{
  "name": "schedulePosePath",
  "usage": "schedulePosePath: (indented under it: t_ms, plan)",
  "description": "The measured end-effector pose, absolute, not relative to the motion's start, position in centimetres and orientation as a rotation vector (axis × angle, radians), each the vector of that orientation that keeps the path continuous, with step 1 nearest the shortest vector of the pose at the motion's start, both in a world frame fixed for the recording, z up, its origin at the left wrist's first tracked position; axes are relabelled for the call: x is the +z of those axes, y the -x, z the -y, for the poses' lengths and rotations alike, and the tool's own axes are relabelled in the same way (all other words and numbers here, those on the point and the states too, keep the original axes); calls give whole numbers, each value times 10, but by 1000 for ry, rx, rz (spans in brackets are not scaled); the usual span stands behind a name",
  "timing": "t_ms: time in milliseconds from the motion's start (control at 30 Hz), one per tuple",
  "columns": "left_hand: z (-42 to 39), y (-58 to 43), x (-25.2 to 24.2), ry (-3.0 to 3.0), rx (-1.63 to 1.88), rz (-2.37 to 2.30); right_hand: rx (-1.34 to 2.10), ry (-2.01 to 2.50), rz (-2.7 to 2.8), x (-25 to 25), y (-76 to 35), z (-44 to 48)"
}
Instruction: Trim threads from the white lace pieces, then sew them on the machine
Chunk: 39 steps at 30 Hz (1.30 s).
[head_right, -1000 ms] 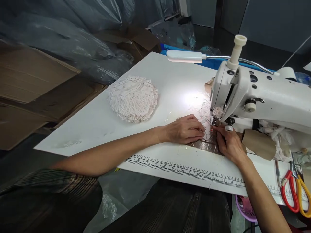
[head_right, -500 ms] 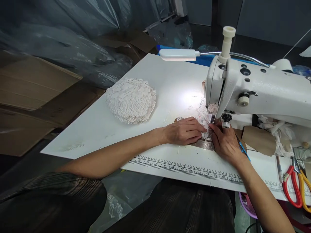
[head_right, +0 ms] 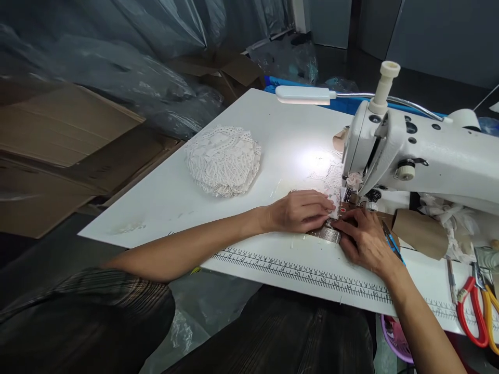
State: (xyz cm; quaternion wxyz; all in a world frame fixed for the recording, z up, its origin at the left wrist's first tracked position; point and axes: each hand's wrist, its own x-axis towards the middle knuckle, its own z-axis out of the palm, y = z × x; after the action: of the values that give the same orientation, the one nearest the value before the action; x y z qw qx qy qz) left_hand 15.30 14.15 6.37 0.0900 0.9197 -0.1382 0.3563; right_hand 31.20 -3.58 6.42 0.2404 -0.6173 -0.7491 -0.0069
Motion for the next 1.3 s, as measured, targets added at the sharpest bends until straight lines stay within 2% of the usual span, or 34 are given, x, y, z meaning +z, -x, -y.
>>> schedulePosePath:
  t_ms: [100, 300, 533, 833, 1100, 1167, 1300]
  plan:
    - [-134, -150, 63, -2866, 1074, 555, -53, 1722, 2049, 63, -309, 36]
    - [-128, -147, 58, -3031, 1006, 438, -30, 1715, 2023, 64, -308, 36]
    - [-134, -149, 57, -2889, 1013, 388, -32, 1681, 2013, 65, -311, 36]
    - [-131, -149, 60, -2812, 837, 281, -49, 1702, 2004, 65, -310, 36]
    - [-136, -156, 68, -2717, 1112, 96, 95, 1679, 1888, 70, -315, 36]
    - [-134, -157, 66, -2809, 1052, 66, 89, 1687, 1848, 70, -316, 36]
    - [-121, -154, 52, -3025, 697, -111, 27, 1661, 2036, 67, -314, 36]
